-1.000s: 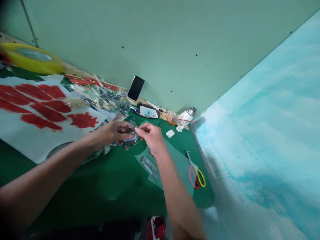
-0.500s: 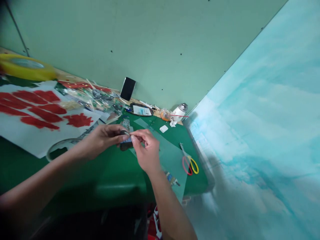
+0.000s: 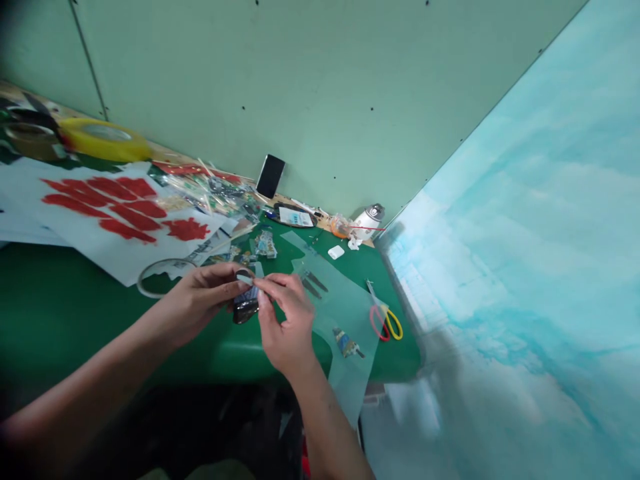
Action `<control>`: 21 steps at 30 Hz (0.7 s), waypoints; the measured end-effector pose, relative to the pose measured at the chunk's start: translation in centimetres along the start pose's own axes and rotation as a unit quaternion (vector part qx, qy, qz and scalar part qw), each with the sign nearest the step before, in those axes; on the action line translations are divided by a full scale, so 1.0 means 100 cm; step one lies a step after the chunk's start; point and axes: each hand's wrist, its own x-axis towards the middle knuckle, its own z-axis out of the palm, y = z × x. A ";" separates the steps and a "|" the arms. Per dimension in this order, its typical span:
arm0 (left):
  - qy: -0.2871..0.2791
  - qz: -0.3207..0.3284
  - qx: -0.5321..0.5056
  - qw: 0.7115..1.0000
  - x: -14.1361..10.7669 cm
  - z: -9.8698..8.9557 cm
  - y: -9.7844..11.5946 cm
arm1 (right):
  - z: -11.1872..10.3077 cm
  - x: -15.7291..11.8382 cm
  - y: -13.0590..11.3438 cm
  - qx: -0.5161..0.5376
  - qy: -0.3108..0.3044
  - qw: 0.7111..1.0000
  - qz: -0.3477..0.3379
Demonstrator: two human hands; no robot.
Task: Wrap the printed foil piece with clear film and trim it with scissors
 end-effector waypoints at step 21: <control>0.028 -0.064 -0.045 0.997 -0.029 -0.017 -0.025 | 0.026 -0.027 0.007 -0.136 -0.061 0.988 -0.035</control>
